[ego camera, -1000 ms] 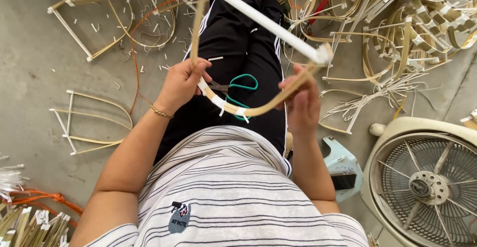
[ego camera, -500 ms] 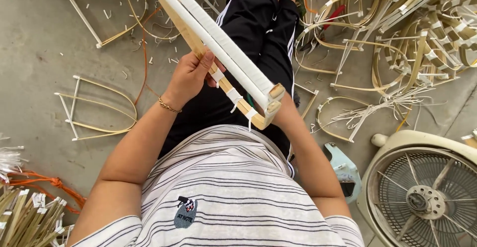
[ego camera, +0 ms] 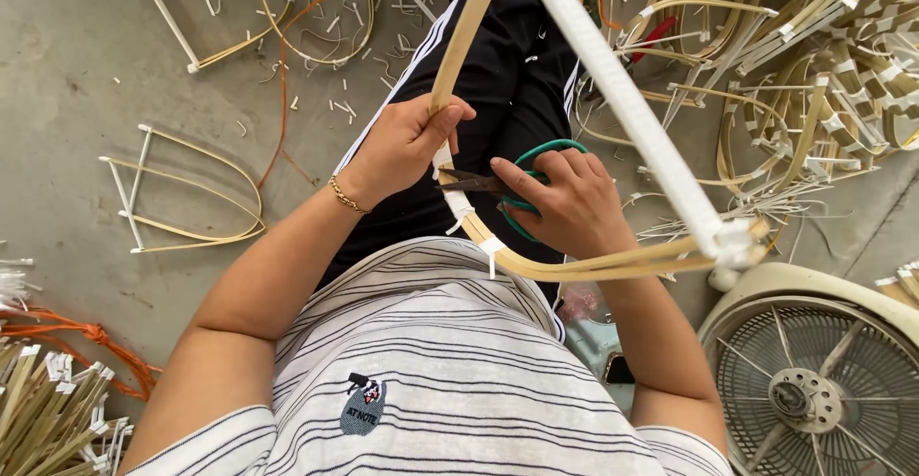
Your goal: Assembling bamboo strips onto white plastic frames to create furniture components.
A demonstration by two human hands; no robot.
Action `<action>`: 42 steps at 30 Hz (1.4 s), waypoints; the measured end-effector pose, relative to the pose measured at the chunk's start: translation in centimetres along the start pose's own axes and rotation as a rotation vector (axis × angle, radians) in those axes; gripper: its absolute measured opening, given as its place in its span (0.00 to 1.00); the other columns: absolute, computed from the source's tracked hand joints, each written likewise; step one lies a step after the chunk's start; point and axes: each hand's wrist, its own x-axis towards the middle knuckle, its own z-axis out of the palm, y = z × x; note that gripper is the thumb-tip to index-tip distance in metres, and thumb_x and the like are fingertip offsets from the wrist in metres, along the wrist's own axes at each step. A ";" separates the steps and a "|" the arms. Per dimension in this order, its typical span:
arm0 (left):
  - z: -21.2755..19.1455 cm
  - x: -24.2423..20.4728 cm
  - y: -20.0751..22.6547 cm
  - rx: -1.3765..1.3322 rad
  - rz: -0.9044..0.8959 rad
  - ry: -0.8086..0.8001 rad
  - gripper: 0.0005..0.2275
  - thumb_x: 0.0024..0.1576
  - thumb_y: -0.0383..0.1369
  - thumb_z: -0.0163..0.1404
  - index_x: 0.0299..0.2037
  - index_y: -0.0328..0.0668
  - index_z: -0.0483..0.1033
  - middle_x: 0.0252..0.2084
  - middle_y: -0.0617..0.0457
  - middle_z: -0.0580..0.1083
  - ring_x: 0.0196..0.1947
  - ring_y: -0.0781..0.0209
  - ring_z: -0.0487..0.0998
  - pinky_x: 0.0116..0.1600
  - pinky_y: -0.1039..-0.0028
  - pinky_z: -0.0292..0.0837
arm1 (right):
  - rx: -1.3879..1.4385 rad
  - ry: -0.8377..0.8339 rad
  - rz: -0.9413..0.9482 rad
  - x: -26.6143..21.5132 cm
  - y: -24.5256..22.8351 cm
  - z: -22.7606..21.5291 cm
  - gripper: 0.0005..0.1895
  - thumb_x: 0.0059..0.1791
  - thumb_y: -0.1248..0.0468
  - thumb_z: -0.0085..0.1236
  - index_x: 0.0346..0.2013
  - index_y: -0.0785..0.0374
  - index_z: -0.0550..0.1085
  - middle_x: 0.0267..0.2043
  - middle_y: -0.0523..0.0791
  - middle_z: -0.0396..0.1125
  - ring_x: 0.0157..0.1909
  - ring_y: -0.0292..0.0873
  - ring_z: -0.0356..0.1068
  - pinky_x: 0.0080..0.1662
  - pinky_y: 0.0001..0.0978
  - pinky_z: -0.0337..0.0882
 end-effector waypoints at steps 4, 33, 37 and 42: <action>0.7 0.4 -0.5 -0.064 -0.028 -0.004 0.16 0.70 0.42 0.42 0.50 0.40 0.79 0.25 0.59 0.76 0.25 0.73 0.72 0.33 0.78 0.69 | -0.105 0.058 -0.035 0.0 0.2 0.5 0.33 0.42 0.49 0.72 0.61 0.44 0.75 0.38 0.40 0.65 0.42 0.43 0.67 0.44 0.38 0.68; 0.6 1.1 2.7 0.206 0.328 0.033 0.10 0.71 0.35 0.44 0.51 0.36 0.75 0.31 0.46 0.75 0.28 0.53 0.76 0.36 0.68 0.71 | -0.339 -0.074 -0.163 -2.2 0.3 -2.9 0.22 0.48 0.51 0.66 0.57 0.40 0.77 0.33 0.38 0.64 0.38 0.41 0.66 0.40 0.33 0.65; 0.1 1.1 3.1 0.203 0.302 0.031 0.10 0.71 0.35 0.45 0.51 0.37 0.75 0.29 0.48 0.74 0.24 0.57 0.74 0.33 0.70 0.70 | -0.157 -0.194 -0.033 -3.0 0.7 -3.0 0.21 0.46 0.49 0.69 0.53 0.44 0.79 0.28 0.38 0.64 0.32 0.39 0.66 0.34 0.33 0.65; -1.2 1.3 3.4 0.229 0.389 0.020 0.09 0.72 0.34 0.46 0.52 0.39 0.75 0.29 0.49 0.74 0.25 0.57 0.74 0.33 0.70 0.69 | 0.021 -0.213 0.093 -3.4 1.6 -4.2 0.23 0.44 0.46 0.70 0.51 0.46 0.79 0.32 0.40 0.66 0.38 0.43 0.68 0.41 0.38 0.67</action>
